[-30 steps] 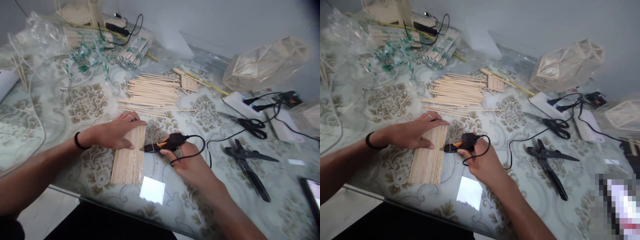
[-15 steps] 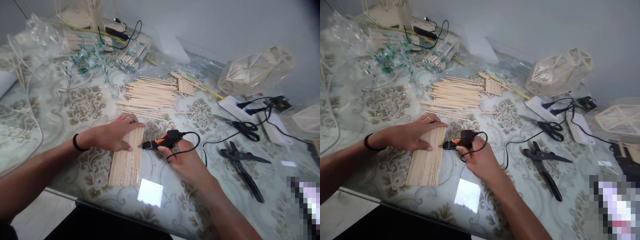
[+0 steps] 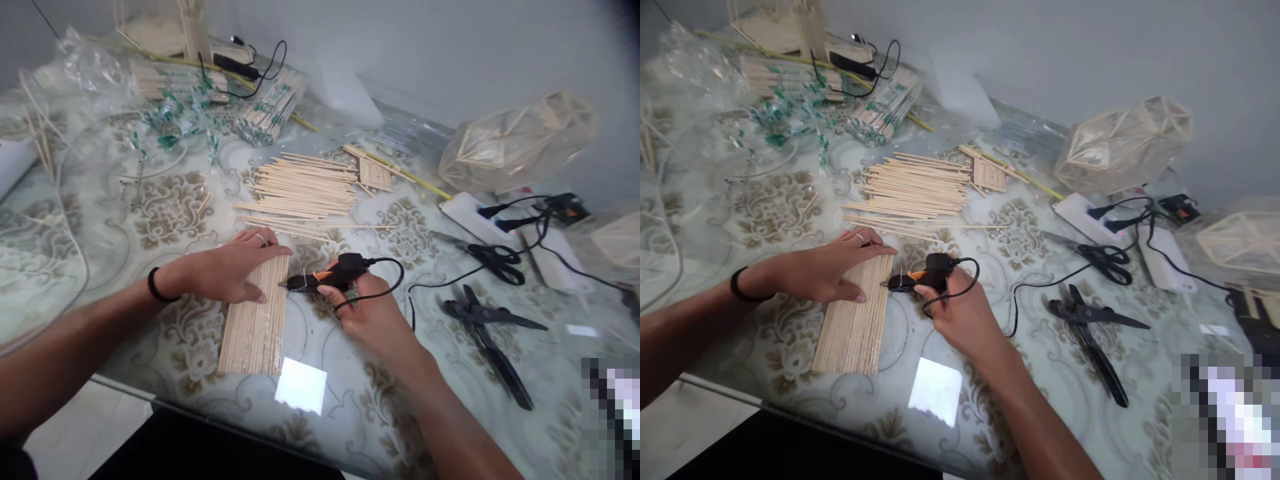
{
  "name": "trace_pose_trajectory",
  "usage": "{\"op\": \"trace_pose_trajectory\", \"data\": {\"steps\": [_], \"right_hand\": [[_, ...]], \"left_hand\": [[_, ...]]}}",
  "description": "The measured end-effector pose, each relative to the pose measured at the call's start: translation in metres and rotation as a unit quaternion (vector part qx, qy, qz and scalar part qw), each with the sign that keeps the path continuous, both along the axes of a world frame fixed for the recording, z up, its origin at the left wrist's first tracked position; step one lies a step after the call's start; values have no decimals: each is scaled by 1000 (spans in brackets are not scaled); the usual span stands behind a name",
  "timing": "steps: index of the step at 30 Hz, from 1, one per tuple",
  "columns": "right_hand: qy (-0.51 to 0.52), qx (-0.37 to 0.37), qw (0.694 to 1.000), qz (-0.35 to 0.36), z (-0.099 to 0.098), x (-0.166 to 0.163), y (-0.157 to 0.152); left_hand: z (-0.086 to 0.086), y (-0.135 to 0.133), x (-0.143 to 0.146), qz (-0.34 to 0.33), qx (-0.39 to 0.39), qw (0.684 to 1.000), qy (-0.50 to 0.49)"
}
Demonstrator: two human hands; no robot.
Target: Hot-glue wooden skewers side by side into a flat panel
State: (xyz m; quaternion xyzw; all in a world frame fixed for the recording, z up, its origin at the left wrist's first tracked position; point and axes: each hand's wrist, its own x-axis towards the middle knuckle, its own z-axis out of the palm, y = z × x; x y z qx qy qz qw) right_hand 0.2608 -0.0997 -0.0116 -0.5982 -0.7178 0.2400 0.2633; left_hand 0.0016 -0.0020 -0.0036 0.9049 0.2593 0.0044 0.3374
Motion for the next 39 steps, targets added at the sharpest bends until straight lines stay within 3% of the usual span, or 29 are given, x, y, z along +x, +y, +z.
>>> {"op": "trace_pose_trajectory", "data": {"steps": [39], "right_hand": [[13, 12, 999, -44, -3, -3, 17]], "left_hand": [[0, -1, 0, 9, -2, 1000, 15]]}}
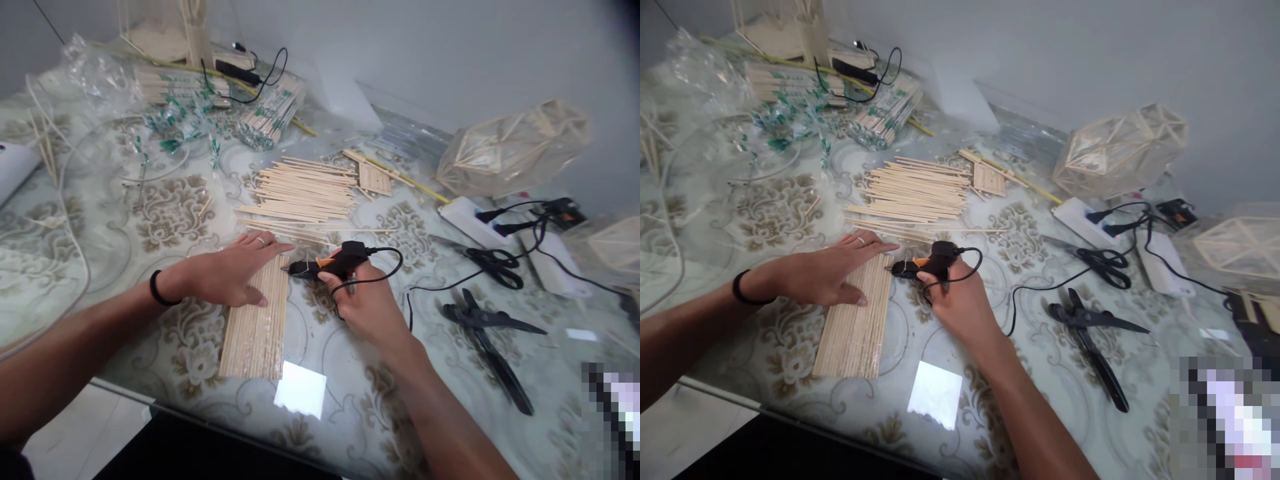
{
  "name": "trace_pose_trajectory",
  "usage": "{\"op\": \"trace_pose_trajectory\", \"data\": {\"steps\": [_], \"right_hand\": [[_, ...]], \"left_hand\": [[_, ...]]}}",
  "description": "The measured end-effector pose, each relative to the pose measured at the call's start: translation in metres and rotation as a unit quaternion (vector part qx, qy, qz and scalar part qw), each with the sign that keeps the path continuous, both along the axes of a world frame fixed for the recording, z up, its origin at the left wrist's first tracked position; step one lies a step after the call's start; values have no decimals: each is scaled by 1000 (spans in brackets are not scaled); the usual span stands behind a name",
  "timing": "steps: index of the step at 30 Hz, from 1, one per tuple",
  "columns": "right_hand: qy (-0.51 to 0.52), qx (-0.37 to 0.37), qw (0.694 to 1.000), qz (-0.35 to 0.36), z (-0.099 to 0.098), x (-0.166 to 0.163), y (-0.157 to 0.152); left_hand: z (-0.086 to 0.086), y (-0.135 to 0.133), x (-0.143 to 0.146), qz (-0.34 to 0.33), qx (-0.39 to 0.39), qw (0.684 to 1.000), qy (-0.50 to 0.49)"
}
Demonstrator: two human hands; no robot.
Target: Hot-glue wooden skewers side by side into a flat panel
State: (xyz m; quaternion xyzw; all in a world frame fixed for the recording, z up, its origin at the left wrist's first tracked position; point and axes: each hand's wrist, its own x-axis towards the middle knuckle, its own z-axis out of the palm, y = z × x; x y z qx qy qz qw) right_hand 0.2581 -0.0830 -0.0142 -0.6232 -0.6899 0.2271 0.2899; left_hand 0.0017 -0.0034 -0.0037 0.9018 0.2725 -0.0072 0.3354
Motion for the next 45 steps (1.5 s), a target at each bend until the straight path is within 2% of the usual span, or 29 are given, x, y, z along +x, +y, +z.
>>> {"op": "trace_pose_trajectory", "data": {"steps": [14, 21, 28, 35, 45], "right_hand": [[11, 11, 1000, -25, -4, -2, 5], [49, 21, 998, -19, -10, 2, 4], [-12, 20, 1000, -16, -9, 4, 2], [-59, 26, 998, -10, -11, 5, -1], [-70, 10, 997, 26, -8, 11, -2]], "left_hand": [[2, -1, 1, 6, 8, 1000, -15], [5, -4, -1, 23, -11, 1000, -4], [2, -8, 2, 85, 82, 993, 18], [4, -9, 3, 72, 94, 992, 34], [4, -10, 4, 68, 109, 991, 41]]}}
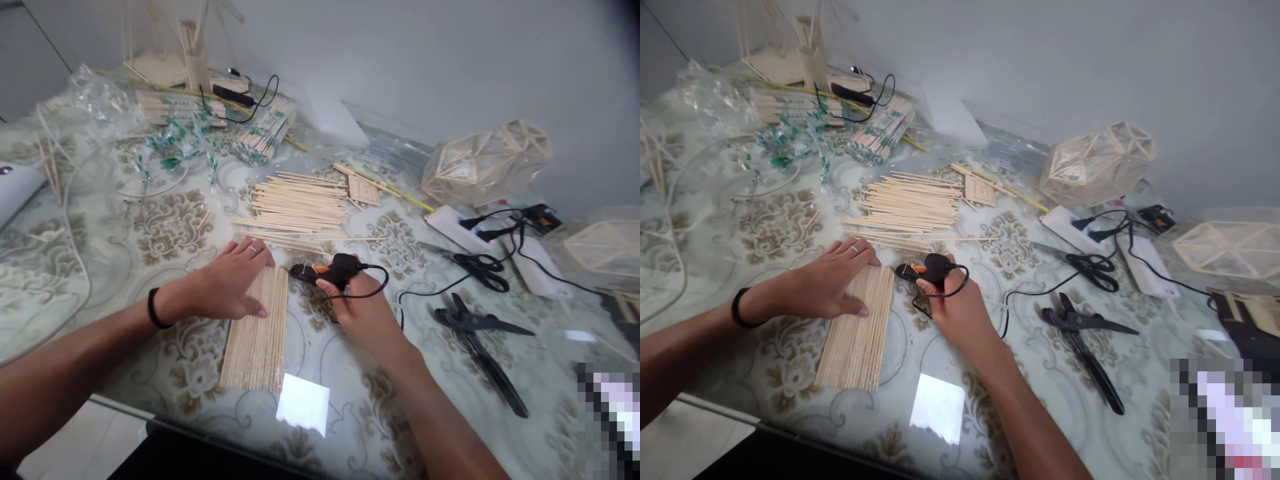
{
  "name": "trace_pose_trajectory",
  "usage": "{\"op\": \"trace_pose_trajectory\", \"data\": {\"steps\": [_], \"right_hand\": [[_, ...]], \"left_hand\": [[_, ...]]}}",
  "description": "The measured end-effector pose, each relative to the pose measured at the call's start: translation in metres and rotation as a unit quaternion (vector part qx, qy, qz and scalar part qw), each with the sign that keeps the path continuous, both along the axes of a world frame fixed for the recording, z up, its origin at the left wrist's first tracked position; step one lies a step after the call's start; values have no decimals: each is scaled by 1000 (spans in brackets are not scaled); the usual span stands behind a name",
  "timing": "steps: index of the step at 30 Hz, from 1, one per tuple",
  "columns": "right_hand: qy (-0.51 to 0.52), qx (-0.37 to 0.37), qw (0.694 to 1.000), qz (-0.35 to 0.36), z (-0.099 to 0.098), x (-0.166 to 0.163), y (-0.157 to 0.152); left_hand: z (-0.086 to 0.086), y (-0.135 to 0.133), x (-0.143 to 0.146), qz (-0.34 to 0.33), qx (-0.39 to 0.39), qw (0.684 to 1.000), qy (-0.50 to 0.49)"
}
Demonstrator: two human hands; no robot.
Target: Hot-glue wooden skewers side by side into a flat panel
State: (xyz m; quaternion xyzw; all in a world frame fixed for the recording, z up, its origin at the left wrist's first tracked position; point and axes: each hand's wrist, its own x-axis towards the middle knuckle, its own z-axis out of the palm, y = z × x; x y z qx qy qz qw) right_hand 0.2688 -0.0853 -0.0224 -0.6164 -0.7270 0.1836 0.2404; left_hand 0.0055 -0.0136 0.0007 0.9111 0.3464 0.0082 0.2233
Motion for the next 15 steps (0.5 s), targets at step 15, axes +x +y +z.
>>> {"op": "trace_pose_trajectory", "data": {"steps": [15], "right_hand": [[66, -46, 995, 56, 7, -1, -15]], "left_hand": [[-3, 1, 0, 16, -3, 1000, 5]]}}
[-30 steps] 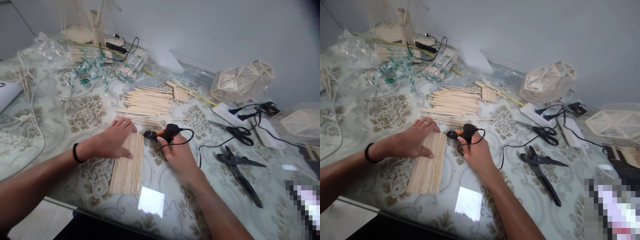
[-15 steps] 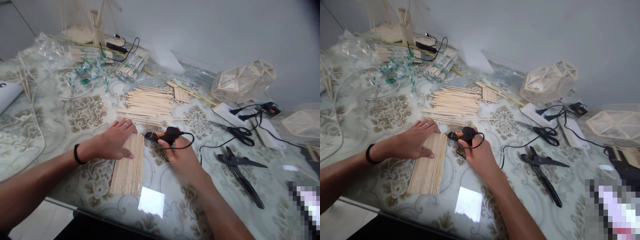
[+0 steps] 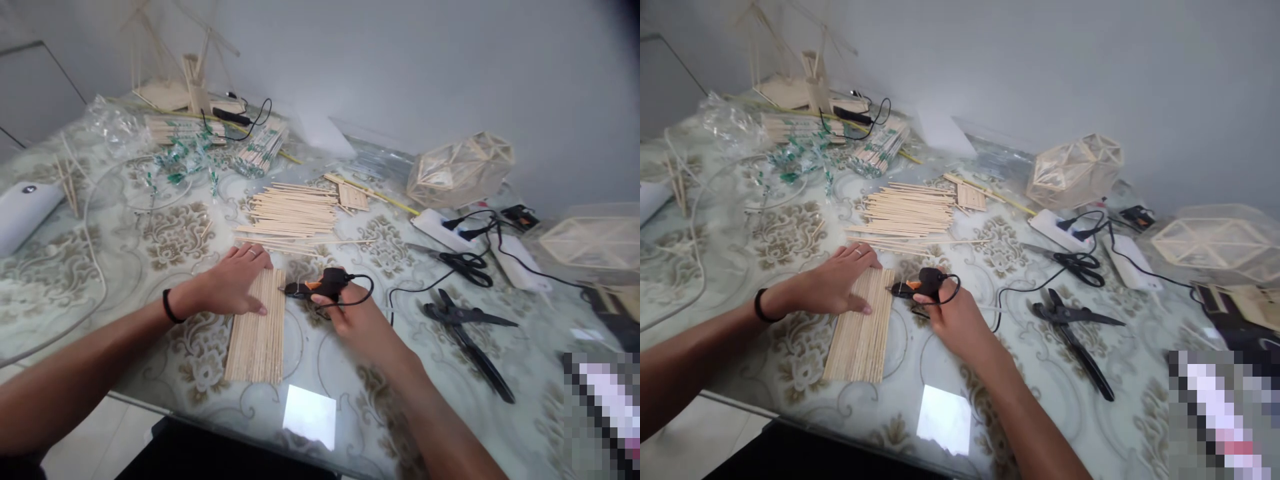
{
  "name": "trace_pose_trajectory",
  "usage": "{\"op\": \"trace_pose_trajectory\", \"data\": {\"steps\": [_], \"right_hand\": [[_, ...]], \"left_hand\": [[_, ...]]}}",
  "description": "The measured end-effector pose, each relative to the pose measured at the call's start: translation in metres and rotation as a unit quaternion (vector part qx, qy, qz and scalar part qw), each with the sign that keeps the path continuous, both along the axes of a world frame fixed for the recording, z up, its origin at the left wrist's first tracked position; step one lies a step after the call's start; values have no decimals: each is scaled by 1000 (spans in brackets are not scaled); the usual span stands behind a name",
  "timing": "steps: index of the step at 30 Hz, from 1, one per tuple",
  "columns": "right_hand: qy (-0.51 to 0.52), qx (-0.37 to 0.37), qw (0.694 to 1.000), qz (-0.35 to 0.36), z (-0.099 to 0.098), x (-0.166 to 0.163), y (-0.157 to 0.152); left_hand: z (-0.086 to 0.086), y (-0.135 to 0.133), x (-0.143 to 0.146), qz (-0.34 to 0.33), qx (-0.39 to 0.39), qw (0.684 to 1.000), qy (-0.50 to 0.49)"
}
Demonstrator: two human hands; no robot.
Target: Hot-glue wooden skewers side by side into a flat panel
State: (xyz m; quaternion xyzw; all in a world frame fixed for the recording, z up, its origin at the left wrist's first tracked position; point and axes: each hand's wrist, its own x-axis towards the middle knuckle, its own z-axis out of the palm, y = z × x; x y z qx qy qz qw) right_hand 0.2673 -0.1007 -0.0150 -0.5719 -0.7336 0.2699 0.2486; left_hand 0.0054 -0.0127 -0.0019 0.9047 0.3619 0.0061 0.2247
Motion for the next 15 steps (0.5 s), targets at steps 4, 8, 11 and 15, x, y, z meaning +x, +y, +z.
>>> {"op": "trace_pose_trajectory", "data": {"steps": [4, 8, 11, 15], "right_hand": [[0, -15, 1000, -3, 2, -3, -22], [26, -31, 999, 4, 10, -2, -45], [78, -4, 996, -43, 18, 7, -55], [79, 150, 979, -115, 19, 36, -55]], "left_hand": [[-1, 1, -2, -11, 21, 1000, -1], [-3, 5, -5, -56, 76, 995, -10], [-5, 5, -8, -93, 100, 990, -19], [-6, -1, -13, -85, 111, 990, -19]]}}
